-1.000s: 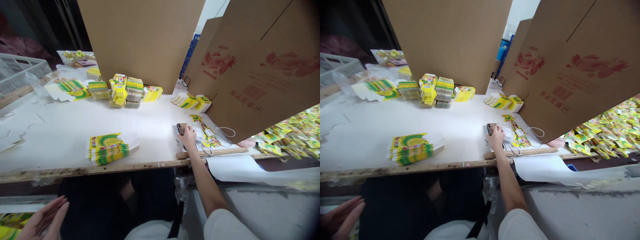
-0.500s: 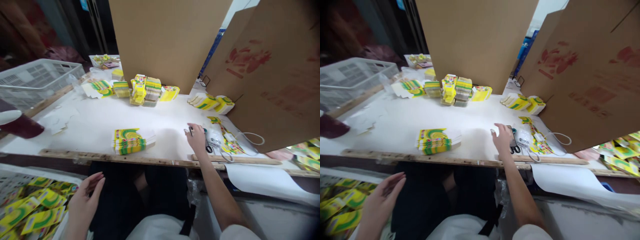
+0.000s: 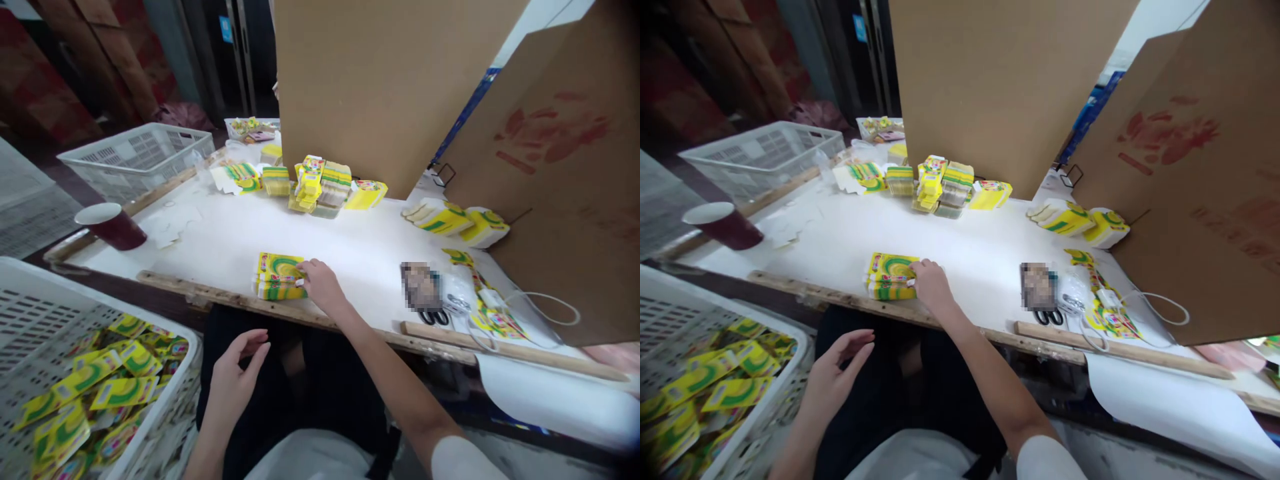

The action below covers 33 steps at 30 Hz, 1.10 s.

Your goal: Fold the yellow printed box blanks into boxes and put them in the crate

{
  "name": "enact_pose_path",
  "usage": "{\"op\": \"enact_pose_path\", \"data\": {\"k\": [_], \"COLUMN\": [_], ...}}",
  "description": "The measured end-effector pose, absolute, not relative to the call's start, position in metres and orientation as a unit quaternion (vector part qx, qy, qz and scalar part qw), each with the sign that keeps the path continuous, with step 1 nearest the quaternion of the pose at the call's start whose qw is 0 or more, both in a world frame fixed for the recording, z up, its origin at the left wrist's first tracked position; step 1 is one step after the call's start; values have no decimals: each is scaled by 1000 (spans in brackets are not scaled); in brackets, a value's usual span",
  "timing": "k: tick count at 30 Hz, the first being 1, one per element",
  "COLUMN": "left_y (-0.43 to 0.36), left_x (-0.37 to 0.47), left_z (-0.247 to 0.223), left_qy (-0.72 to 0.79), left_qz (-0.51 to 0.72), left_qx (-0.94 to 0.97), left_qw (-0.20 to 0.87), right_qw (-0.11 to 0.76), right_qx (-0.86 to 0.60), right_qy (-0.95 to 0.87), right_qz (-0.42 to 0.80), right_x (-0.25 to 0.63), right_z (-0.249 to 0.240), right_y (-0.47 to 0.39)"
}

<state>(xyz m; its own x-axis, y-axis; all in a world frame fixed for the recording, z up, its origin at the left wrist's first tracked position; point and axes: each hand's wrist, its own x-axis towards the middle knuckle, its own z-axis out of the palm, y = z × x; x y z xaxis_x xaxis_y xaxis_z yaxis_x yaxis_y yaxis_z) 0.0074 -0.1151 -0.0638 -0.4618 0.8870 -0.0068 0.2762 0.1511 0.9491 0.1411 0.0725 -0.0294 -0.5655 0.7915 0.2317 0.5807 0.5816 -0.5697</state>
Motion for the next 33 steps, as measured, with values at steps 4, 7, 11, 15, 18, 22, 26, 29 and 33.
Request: {"op": "enact_pose_path", "data": {"k": [4, 7, 11, 15, 18, 22, 26, 29, 33], "left_y": [-110, -109, -106, -96, -90, -86, -89, -94, -99], "left_x": [15, 19, 24, 29, 31, 32, 34, 36, 34], "left_z": [-62, -58, -55, -45, -34, -27, -34, -40, -47], "left_qy": [672, 654, 565, 418, 380, 374, 455, 477, 490], "left_qz": [509, 520, 638, 784, 820, 844, 813, 785, 755], "left_qx": [408, 382, 290, 181, 123, 69, 67, 144, 201], "left_qw": [349, 395, 437, 422, 410, 379, 358, 368, 386], "right_qw": [269, 300, 326, 267, 281, 264, 258, 292, 332], "right_qx": [-415, -421, -361, -272, -277, -250, -305, -329, -304], "right_qy": [-834, -810, -761, -677, -605, -638, -641, -587, -560], "right_qz": [243, 277, 430, 630, 691, 679, 656, 680, 695], "right_x": [143, 144, 143, 135, 129, 130, 133, 138, 150], "right_z": [-27, -20, -13, -23, -28, -28, -36, -42, -36], "right_y": [64, 58, 31, -20, -53, -70, -63, -50, -38]}}
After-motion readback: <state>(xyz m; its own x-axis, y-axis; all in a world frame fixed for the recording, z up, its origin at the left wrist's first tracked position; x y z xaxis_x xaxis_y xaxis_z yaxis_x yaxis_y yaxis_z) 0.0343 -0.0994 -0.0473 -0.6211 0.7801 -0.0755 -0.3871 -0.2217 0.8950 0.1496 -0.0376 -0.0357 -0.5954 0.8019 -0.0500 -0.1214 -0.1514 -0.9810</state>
